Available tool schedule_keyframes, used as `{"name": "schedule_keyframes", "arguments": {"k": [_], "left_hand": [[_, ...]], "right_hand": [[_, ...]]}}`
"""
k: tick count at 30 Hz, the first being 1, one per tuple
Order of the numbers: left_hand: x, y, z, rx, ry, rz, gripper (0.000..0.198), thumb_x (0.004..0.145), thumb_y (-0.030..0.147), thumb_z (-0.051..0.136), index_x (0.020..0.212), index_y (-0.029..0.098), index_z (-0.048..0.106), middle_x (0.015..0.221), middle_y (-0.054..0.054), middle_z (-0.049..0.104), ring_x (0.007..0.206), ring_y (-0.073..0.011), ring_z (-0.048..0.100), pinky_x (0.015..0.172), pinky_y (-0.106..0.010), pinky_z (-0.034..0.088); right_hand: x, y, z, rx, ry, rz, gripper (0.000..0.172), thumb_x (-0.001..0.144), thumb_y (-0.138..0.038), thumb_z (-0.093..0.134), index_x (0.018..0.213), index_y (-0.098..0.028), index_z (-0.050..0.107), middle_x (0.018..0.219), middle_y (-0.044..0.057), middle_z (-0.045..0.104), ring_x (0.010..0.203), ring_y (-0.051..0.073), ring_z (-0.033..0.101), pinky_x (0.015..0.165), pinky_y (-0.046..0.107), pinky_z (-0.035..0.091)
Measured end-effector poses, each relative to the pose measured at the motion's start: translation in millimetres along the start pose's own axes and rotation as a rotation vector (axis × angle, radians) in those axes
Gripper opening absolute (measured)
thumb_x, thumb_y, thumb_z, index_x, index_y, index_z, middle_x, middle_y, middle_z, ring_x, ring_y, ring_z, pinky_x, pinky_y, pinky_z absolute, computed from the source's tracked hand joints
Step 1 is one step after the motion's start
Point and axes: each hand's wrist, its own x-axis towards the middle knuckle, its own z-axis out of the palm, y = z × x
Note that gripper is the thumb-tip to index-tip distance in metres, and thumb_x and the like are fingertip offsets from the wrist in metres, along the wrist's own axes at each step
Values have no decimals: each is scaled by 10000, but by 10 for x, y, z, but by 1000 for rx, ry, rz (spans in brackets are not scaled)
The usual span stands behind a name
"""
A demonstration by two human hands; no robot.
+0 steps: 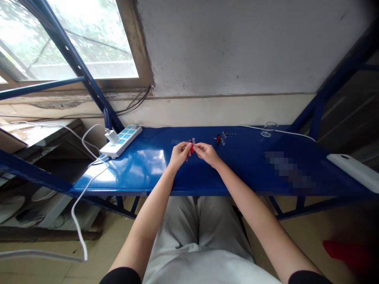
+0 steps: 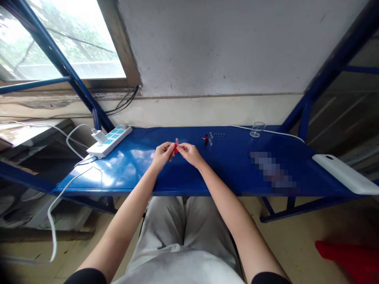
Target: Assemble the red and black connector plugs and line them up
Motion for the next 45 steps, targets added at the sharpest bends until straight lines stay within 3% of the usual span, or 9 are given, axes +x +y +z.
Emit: {"name": "schedule_keyframes", "arguments": {"k": [5,9,13,19,24,28,45], "left_hand": [[-19,-11,11,7,-46,32,332,815,473,499,826,149,570,520,44,453,382,-41,391,372,-175,300],[-27,-27,6,40,-54,70,276,808,411,536,927,163,562,506,65,397,421,-47,377,430,-177,323],[-13,-50,-6,70,3,94,274,836,392,487,1009,183,526,528,62,419,448,-58,394,466,-183,337],[12,-110,-7,154,74,66,226,824,357,489,969,188,528,536,58,444,456,-68,428,474,-187,338],[4,-110,7,217,50,53,197,804,328,504,930,183,547,508,63,441,440,-69,421,475,-188,330],[1,-97,10,241,40,59,188,802,320,503,910,177,558,499,61,452,430,-67,402,476,-190,323],[-9,-104,3,280,21,65,195,804,321,494,902,176,580,500,52,469,430,-70,406,479,-190,325]], "right_hand": [[6,37,-29,-48,-53,-27,338,678,-476,650,801,-162,622,706,20,623,631,123,564,614,263,451],[20,83,-53,-113,-110,-27,358,663,-480,661,820,-160,638,723,26,637,665,144,590,652,283,472],[46,47,-147,-207,-40,-59,374,666,-489,652,829,-152,637,710,31,633,648,141,582,638,280,474],[-21,-58,-592,-336,157,-47,362,668,-484,641,815,-154,618,680,31,610,581,127,536,566,279,452],[-103,43,-1054,-504,212,3,349,640,-467,649,768,-145,607,619,19,579,546,119,506,569,281,426],[-110,184,-1252,-689,233,51,305,653,-447,625,700,-146,611,585,17,564,542,123,497,566,268,394],[9,366,-1122,-957,271,27,250,718,-400,552,608,-176,567,554,9,539,510,123,459,523,253,314]]}}
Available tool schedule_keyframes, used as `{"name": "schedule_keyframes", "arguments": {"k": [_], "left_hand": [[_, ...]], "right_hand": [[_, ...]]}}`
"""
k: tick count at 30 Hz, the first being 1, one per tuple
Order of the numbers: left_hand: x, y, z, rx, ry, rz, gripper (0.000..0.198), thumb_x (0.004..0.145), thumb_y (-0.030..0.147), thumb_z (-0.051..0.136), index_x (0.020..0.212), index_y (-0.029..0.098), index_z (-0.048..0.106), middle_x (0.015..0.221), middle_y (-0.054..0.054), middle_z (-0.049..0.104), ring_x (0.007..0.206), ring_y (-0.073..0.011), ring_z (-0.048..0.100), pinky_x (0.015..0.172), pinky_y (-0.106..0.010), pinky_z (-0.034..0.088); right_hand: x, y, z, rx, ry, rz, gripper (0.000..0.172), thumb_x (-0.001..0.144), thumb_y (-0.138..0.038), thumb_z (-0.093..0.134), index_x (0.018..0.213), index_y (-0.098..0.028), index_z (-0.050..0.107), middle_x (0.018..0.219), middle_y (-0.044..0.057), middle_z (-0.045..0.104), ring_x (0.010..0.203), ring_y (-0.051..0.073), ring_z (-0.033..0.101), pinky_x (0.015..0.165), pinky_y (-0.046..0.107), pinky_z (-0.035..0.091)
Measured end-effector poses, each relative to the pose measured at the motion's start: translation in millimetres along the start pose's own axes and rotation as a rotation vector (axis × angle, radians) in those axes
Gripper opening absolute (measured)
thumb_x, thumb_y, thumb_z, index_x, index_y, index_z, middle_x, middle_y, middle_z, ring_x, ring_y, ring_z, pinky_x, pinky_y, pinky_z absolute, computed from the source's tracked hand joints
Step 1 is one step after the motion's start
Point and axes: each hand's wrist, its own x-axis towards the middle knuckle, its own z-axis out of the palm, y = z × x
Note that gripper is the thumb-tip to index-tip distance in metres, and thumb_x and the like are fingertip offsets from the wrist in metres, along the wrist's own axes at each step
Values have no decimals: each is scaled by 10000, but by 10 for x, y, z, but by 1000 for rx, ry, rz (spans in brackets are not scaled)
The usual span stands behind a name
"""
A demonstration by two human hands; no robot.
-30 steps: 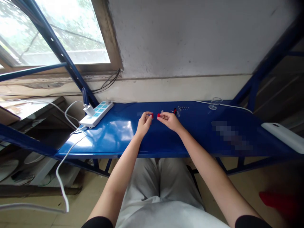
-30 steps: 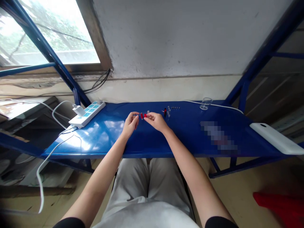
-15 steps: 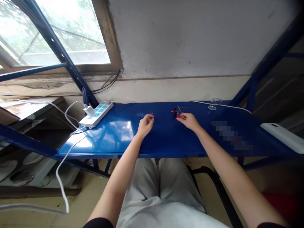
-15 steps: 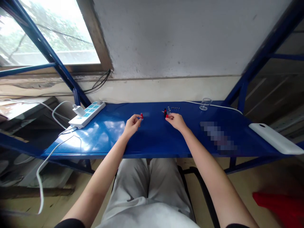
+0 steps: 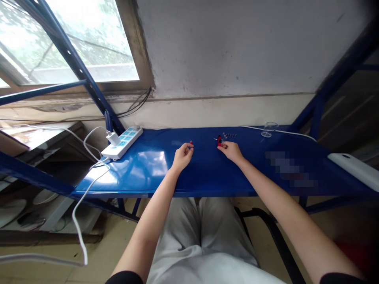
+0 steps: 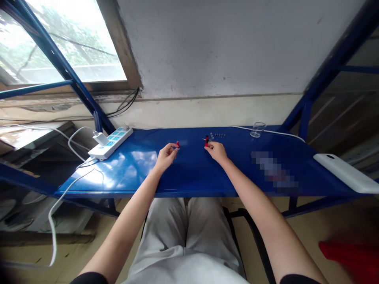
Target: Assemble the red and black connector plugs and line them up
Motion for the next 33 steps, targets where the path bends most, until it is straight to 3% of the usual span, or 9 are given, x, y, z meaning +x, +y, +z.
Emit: {"name": "schedule_keyframes", "arguments": {"k": [6,16,26,33], "left_hand": [[-1,23,2,1,2,6,183,799,315,500,879,174,583,498,52,459,426,-69,394,477,-192,320],[2,2,3,23,11,18,165,794,298,511,865,175,593,486,49,444,434,-78,411,491,-196,318],[7,-30,11,73,9,45,173,802,299,495,867,173,594,486,45,449,450,-84,421,501,-198,320],[10,-39,8,63,9,46,178,804,305,493,860,173,598,484,45,451,447,-85,419,498,-199,315]], "right_hand": [[0,8,1,-2,49,22,254,715,-399,544,588,-179,544,554,17,541,505,123,453,524,254,312],[0,-17,-20,-22,5,52,198,705,-347,587,642,-161,607,594,27,586,541,138,507,543,256,341],[86,44,-161,-9,-214,192,92,704,-151,582,765,-139,650,639,39,639,537,125,561,595,250,421],[78,25,-142,-121,-130,184,122,706,-266,627,697,-151,667,667,61,650,635,174,594,582,262,401]]}}
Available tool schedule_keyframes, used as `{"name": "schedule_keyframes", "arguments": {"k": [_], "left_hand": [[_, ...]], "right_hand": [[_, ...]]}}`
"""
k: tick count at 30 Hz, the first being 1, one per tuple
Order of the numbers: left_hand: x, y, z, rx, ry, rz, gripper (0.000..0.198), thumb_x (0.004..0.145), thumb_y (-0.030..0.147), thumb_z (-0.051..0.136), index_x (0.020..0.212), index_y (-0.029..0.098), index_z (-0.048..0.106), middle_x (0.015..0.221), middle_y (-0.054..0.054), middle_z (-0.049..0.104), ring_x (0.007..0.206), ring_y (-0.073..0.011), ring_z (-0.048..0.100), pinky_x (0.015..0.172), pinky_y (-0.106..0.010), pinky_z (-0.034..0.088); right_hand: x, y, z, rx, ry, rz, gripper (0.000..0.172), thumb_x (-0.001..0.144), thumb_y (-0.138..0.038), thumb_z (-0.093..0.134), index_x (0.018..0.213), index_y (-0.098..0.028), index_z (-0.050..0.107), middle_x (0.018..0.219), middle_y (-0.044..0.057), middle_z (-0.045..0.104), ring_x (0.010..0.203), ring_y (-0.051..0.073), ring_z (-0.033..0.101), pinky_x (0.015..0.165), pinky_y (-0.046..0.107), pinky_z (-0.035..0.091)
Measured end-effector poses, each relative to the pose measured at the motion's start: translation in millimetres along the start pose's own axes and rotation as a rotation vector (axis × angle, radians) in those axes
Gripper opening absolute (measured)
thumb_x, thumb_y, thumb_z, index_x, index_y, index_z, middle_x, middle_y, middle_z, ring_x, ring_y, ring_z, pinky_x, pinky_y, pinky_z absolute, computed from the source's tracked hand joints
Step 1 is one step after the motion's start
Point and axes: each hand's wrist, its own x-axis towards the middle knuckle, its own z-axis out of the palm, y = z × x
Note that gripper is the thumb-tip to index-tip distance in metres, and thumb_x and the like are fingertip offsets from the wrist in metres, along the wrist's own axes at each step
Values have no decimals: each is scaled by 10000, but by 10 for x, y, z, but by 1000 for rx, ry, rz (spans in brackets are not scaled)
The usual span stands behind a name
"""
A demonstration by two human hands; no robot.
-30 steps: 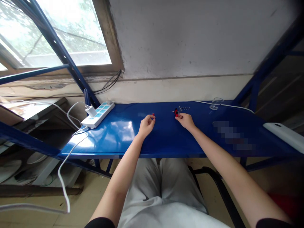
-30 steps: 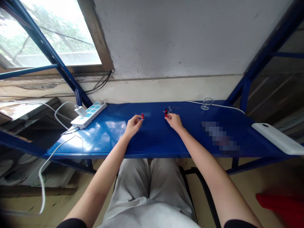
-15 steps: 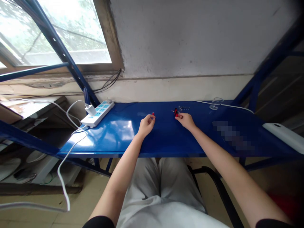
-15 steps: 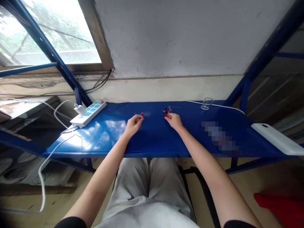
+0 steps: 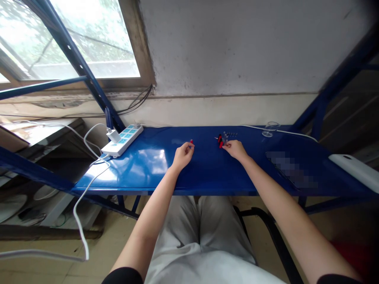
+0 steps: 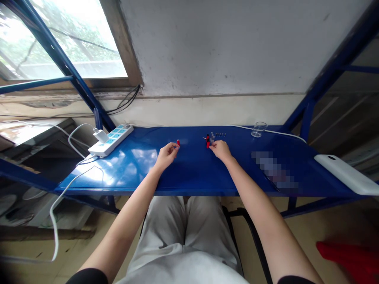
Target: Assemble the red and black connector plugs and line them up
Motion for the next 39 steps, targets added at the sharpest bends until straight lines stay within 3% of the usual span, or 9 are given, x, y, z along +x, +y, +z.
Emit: {"name": "schedule_keyframes", "arguments": {"k": [13,20,22,27,32,39], "left_hand": [[-7,4,-3,105,-6,-3,196,820,303,460,863,169,596,512,32,482,468,-87,442,508,-201,325],[39,-65,-27,292,244,-125,182,802,216,436,920,194,573,654,2,568,588,-123,527,580,-227,370],[66,-45,-50,331,259,-172,225,794,205,448,995,199,549,738,-16,603,660,-144,561,628,-247,396],[174,49,-161,491,50,-196,367,801,246,491,1165,206,486,901,-72,633,820,-201,596,712,-296,432],[282,101,-243,699,-202,-30,477,859,329,427,1314,192,389,1089,-125,591,976,-246,577,790,-329,431],[325,163,-134,860,-296,37,468,921,359,267,1362,217,334,1146,-130,559,933,-247,607,738,-317,441]], "right_hand": [[-32,8,-10,-162,14,17,249,743,-403,594,723,-180,701,689,77,667,700,212,618,543,258,356],[-18,29,3,-197,4,41,271,752,-411,584,819,-187,719,771,90,689,770,233,631,581,262,392],[-17,30,7,-190,0,55,278,753,-417,582,832,-189,721,777,92,691,772,236,634,587,265,402],[-19,29,-9,-187,-19,49,289,742,-393,604,890,-174,721,832,103,697,824,245,641,627,273,433],[-48,11,-89,-192,-97,56,321,710,-373,645,920,-139,712,867,119,697,858,258,642,663,287,462],[-223,-106,-306,-207,-125,40,300,694,-356,663,898,-141,708,877,126,695,852,257,642,676,301,472]]}}
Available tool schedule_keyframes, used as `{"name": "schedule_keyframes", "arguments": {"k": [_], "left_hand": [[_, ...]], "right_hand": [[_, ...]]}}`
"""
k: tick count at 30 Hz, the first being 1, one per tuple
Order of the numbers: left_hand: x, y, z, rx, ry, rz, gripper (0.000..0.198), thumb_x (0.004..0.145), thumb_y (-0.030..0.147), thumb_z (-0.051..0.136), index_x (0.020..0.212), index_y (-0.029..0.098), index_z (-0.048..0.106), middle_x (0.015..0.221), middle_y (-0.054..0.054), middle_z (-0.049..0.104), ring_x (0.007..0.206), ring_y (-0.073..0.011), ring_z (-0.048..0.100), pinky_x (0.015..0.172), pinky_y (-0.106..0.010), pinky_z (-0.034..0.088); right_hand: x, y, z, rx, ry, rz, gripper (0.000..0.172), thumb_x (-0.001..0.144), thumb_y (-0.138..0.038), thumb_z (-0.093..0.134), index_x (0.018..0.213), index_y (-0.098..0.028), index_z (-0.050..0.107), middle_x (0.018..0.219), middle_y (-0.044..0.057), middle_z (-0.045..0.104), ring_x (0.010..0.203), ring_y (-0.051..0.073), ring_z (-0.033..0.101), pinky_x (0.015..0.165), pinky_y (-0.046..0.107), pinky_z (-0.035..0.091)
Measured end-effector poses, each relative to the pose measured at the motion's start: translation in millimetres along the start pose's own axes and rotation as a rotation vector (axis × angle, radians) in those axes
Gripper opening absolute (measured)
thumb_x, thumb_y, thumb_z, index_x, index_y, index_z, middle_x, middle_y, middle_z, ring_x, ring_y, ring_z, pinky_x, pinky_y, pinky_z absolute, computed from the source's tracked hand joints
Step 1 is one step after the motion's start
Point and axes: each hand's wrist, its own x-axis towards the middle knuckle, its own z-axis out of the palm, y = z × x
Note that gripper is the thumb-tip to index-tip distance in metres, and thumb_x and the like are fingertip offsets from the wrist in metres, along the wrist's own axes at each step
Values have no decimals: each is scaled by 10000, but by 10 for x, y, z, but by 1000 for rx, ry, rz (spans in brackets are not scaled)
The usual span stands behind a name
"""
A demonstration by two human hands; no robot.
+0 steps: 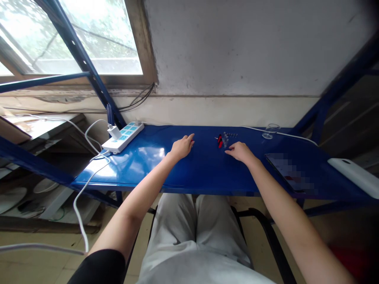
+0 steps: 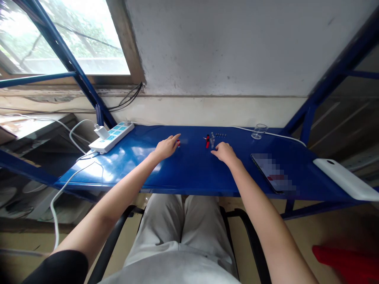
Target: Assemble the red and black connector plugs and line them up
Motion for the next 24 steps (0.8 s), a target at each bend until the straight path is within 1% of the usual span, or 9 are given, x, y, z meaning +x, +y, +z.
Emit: {"name": "schedule_keyframes", "arguments": {"k": [4,6,8,11,13,16,19,21,24], "left_hand": [[59,-15,94,-41,18,-11,384,916,280,290,1227,197,500,1096,-124,596,919,-237,609,749,-314,438],[94,-58,155,-105,57,-35,322,895,235,341,1104,189,582,1038,-118,626,918,-235,606,758,-310,436],[126,-108,214,-218,114,-87,255,868,215,402,986,184,626,934,-107,657,869,-221,616,736,-294,442],[149,-158,271,-559,175,-220,192,846,234,459,895,152,626,788,-85,669,604,-151,606,579,-246,443],[136,-156,277,-868,204,-286,206,850,262,462,922,126,600,794,-86,675,445,-89,533,455,-210,396],[73,-108,252,-1233,244,-269,260,840,309,492,987,107,561,869,-109,682,394,-55,501,373,-181,324],[-13,-42,223,-1388,221,-172,311,805,357,550,996,112,558,890,-111,682,412,-58,529,363,-174,310],[-61,-9,212,-1413,189,-124,332,787,378,571,994,118,561,902,-110,681,418,-62,539,359,-175,305],[-108,15,196,-1398,155,-101,356,787,407,566,1003,123,558,905,-109,681,429,-63,546,360,-177,304]], "right_hand": [[-183,-181,-183,57,29,-87,199,721,-344,629,794,-176,708,792,91,696,762,225,644,640,287,459],[-254,-337,-254,127,32,-138,188,739,-349,604,747,-185,696,721,69,686,681,194,636,618,276,452],[-279,-523,-268,219,47,-228,202,757,-358,580,735,-186,682,692,57,676,634,171,622,615,270,450],[-211,-813,-145,358,92,-327,225,799,-365,521,743,-188,646,708,46,668,602,144,601,623,263,444],[-121,-979,7,437,138,-302,229,822,-373,487,759,-187,605,722,40,658,591,134,587,614,255,435],[-12,-1151,241,526,185,-212,315,865,-458,391,777,-197,544,703,31,630,586,138,569,590,249,417],[-7,-1222,401,586,231,-194,425,879,-540,283,691,-214,481,634,22,581,594,148,548,601,251,402],[-50,-1227,461,632,263,-222,481,872,-584,232,634,-220,439,592,20,542,589,150,529,608,251,395],[-120,-1207,511,735,275,-253,537,841,-655,194,599,-223,403,551,12,490,554,141,491,577,246,383]]}}
